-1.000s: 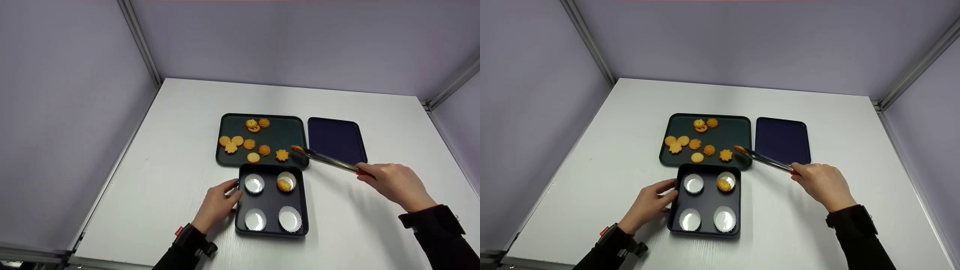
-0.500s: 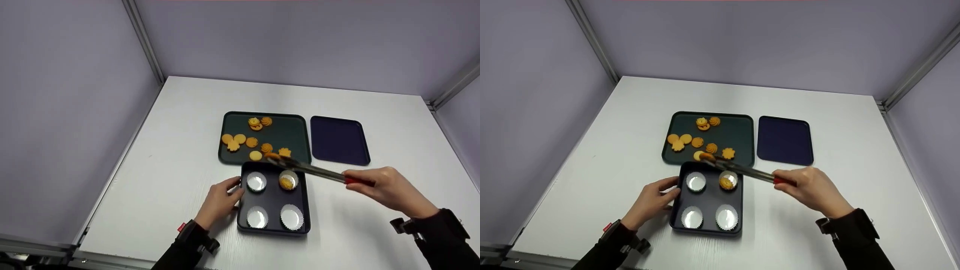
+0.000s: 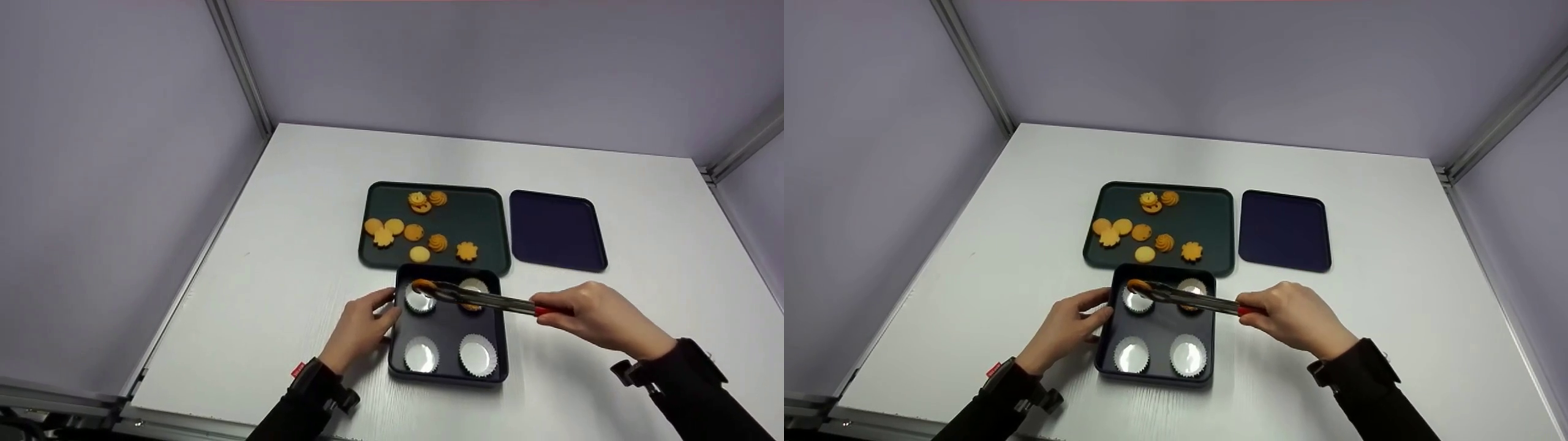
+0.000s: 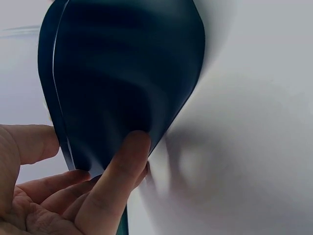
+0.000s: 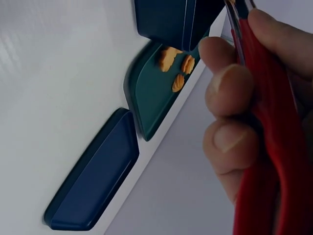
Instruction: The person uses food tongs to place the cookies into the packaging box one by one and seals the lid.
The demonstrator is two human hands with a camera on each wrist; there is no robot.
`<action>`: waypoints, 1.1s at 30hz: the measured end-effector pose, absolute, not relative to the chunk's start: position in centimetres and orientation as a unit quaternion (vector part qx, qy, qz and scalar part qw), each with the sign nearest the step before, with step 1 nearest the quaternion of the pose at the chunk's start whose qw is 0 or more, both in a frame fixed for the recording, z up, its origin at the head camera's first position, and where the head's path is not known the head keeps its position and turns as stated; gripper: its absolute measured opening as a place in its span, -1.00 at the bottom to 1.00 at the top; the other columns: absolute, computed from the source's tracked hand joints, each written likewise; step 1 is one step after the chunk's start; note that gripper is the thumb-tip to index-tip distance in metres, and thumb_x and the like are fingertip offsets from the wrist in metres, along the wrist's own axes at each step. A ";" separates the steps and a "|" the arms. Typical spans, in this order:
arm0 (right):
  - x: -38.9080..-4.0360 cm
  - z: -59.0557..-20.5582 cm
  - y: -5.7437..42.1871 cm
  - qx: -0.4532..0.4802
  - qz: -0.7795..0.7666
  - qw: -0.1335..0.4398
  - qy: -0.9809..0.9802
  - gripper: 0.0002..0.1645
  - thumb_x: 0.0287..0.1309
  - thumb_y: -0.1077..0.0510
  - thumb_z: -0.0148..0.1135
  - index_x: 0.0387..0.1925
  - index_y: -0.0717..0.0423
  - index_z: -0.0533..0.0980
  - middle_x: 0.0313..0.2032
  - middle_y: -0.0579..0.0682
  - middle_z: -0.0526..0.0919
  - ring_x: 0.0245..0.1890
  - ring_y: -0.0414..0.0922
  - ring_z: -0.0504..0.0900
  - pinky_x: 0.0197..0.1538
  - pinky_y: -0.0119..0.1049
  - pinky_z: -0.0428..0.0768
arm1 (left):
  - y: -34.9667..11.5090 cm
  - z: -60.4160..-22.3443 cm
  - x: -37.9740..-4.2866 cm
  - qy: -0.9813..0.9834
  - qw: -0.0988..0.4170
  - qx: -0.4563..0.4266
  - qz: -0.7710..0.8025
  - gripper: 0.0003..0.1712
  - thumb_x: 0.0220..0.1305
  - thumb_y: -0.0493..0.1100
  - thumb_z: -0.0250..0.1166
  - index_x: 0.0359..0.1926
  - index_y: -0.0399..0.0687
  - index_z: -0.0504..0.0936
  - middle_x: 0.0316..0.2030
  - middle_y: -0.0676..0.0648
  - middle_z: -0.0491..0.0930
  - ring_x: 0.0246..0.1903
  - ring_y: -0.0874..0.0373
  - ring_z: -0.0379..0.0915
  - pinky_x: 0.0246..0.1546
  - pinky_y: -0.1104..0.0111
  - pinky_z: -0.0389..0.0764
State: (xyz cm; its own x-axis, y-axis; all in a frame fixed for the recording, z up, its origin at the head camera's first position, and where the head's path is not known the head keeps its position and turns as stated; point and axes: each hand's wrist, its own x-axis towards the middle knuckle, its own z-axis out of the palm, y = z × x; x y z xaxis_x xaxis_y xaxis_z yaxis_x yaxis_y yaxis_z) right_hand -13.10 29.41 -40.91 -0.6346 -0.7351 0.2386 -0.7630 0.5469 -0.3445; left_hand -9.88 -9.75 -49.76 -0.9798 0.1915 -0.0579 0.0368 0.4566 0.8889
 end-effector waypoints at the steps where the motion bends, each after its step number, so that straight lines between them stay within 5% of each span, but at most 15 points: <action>1: -13.2 -40.9 29.2 0.424 0.209 0.029 -0.881 -0.84 0.19 0.12 0.47 -0.31 -0.21 0.61 -0.49 -0.48 0.51 -0.58 -0.50 0.31 -0.52 -0.66 0.27 | -9.8 -49.8 -9.8 0.848 0.078 0.066 0.520 -0.48 0.50 -0.08 0.23 0.38 -0.17 0.51 0.28 -0.28 0.54 0.17 -0.20 0.59 0.13 0.11 0.66; 6: -13.4 -41.0 28.5 0.421 0.203 0.015 -0.884 -0.79 0.19 0.11 0.47 -0.39 -0.23 0.56 -0.54 -0.48 0.45 -0.61 -0.51 0.25 -0.56 -0.66 0.20 | -9.8 -49.8 -9.7 0.840 0.088 0.063 0.531 -0.46 0.51 -0.08 0.22 0.40 -0.18 0.48 0.31 -0.30 0.51 0.15 -0.21 0.60 0.00 0.20 0.73; 18: -13.7 -41.3 27.9 0.416 0.204 -0.003 -0.886 -0.73 0.21 0.11 0.47 -0.45 -0.26 0.52 -0.58 -0.49 0.37 -0.63 -0.51 0.20 -0.57 -0.66 0.14 | -9.7 -49.7 -9.6 0.851 0.069 0.070 0.516 -0.48 0.50 -0.09 0.23 0.38 -0.19 0.51 0.28 -0.27 0.55 0.18 -0.18 0.58 0.17 0.08 0.64; 33: -13.6 -41.1 28.2 0.404 0.222 -0.022 -0.887 -0.90 0.26 0.05 0.43 -0.32 -0.21 0.62 -0.53 -0.45 0.48 -0.61 -0.49 0.28 -0.56 -0.63 0.24 | -9.7 -49.8 -9.7 0.854 0.061 0.068 0.512 -0.48 0.48 -0.07 0.25 0.35 -0.20 0.54 0.25 -0.28 0.57 0.14 -0.17 0.61 0.18 0.05 0.62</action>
State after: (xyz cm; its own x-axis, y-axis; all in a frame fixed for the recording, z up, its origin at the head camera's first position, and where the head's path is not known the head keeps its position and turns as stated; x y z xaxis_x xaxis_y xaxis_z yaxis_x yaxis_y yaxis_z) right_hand -13.60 28.21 -41.06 -0.6722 -0.7268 0.1410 -0.7074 0.5743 -0.4120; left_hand -9.69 -9.73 -49.83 -0.9834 0.1781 -0.0347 0.0533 0.4663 0.8830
